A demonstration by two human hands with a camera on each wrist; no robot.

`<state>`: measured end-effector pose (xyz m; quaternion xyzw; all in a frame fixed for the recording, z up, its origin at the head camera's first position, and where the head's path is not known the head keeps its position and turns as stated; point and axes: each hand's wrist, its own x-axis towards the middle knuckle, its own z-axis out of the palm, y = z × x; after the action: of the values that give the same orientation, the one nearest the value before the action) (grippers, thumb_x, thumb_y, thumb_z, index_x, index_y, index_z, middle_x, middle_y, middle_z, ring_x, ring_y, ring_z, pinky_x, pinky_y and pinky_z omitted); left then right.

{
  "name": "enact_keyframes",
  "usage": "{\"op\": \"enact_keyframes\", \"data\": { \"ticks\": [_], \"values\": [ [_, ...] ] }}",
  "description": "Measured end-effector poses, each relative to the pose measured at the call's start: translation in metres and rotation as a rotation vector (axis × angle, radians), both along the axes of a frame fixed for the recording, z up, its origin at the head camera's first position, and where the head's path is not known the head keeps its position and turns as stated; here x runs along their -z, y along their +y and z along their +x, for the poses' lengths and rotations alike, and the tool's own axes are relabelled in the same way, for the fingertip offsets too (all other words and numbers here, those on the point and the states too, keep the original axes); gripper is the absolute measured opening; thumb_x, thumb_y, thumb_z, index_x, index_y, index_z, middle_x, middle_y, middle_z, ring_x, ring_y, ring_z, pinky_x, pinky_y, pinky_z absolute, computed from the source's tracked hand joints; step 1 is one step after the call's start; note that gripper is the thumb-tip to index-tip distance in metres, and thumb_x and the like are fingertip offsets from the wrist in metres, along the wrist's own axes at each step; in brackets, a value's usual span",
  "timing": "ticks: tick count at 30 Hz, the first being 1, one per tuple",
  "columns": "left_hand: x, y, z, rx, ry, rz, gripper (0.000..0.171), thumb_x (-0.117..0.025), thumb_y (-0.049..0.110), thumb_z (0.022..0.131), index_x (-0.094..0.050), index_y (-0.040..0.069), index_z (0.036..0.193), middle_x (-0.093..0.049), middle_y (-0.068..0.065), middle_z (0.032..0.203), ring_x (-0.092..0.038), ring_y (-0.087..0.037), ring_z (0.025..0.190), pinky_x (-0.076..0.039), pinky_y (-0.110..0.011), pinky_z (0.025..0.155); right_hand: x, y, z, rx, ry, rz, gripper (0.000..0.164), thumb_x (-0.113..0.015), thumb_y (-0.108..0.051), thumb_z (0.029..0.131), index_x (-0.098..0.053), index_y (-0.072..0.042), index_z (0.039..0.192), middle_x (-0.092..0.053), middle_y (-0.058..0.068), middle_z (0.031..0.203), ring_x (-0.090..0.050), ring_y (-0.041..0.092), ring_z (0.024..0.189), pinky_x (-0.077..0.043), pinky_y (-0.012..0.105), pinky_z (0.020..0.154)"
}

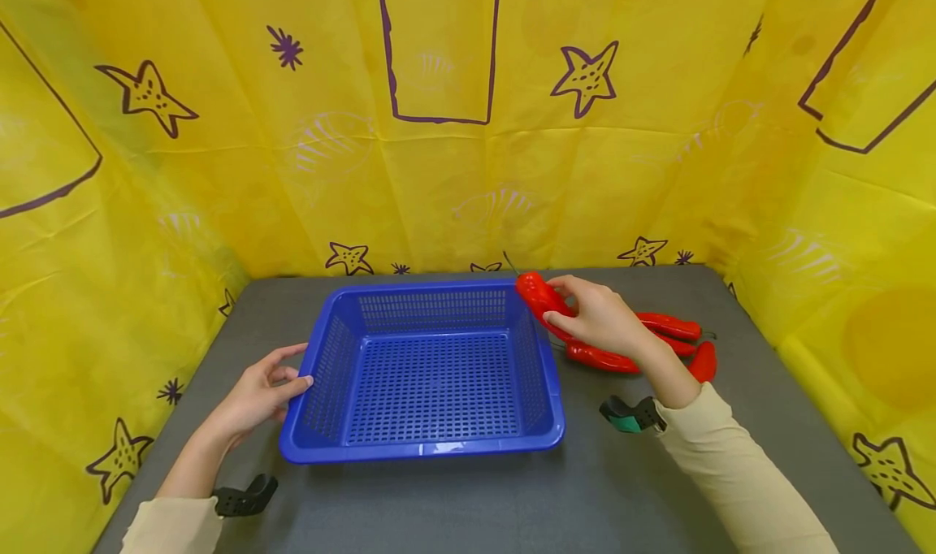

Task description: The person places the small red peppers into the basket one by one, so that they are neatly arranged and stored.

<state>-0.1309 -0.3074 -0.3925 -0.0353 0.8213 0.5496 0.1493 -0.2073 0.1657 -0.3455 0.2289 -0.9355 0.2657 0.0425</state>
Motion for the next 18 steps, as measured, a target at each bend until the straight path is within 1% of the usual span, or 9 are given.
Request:
{"op": "enact_keyframes", "data": {
  "ticks": [5,8,12,18],
  "values": [
    [0.001,0.0,0.0,0.001,-0.002,0.01,0.07,-0.062,0.023,0.089,-0.021,0.009,0.144,-0.055,-0.019,0.093,-0.066,-0.028,0.074,-0.056,-0.045,0.063,0.0,-0.014,-0.001,0.002,-0.027,0.005,0.048,-0.067,-0.032,0.083,-0.054,-0.008,0.122,-0.066,0.008,0.1,-0.063,0.018,0.078,-0.053,0.032,0.067],
    [0.001,-0.001,0.0,0.001,-0.001,0.007,0.071,-0.062,0.023,0.089,-0.021,0.009,0.144,-0.055,-0.019,0.093,-0.066,-0.028,0.074,-0.056,-0.045,0.063,0.0,-0.023,-0.003,0.001,-0.036,-0.003,0.047,-0.067,-0.031,0.083,-0.054,-0.007,0.121,-0.067,0.009,0.098,-0.063,0.02,0.08,-0.054,0.033,0.067],
    [0.001,-0.001,-0.001,-0.002,-0.002,0.001,0.071,-0.062,0.024,0.088,-0.021,0.009,0.144,-0.055,-0.019,0.093,-0.066,-0.027,0.074,-0.056,-0.045,0.062,0.003,-0.033,-0.005,-0.01,-0.034,-0.026,0.046,-0.068,-0.029,0.082,-0.055,-0.005,0.119,-0.067,0.01,0.094,-0.064,0.024,0.082,-0.054,0.031,0.064],
    [0.001,-0.001,-0.002,-0.005,-0.008,-0.006,0.073,-0.063,0.025,0.088,-0.021,0.01,0.145,-0.055,-0.019,0.094,-0.065,-0.027,0.075,-0.056,-0.046,0.063,0.006,-0.048,-0.007,-0.032,-0.031,-0.05,0.044,-0.069,-0.028,0.081,-0.056,-0.003,0.115,-0.067,0.01,0.091,-0.064,0.021,0.076,-0.053,0.028,0.059]
  ]
}}
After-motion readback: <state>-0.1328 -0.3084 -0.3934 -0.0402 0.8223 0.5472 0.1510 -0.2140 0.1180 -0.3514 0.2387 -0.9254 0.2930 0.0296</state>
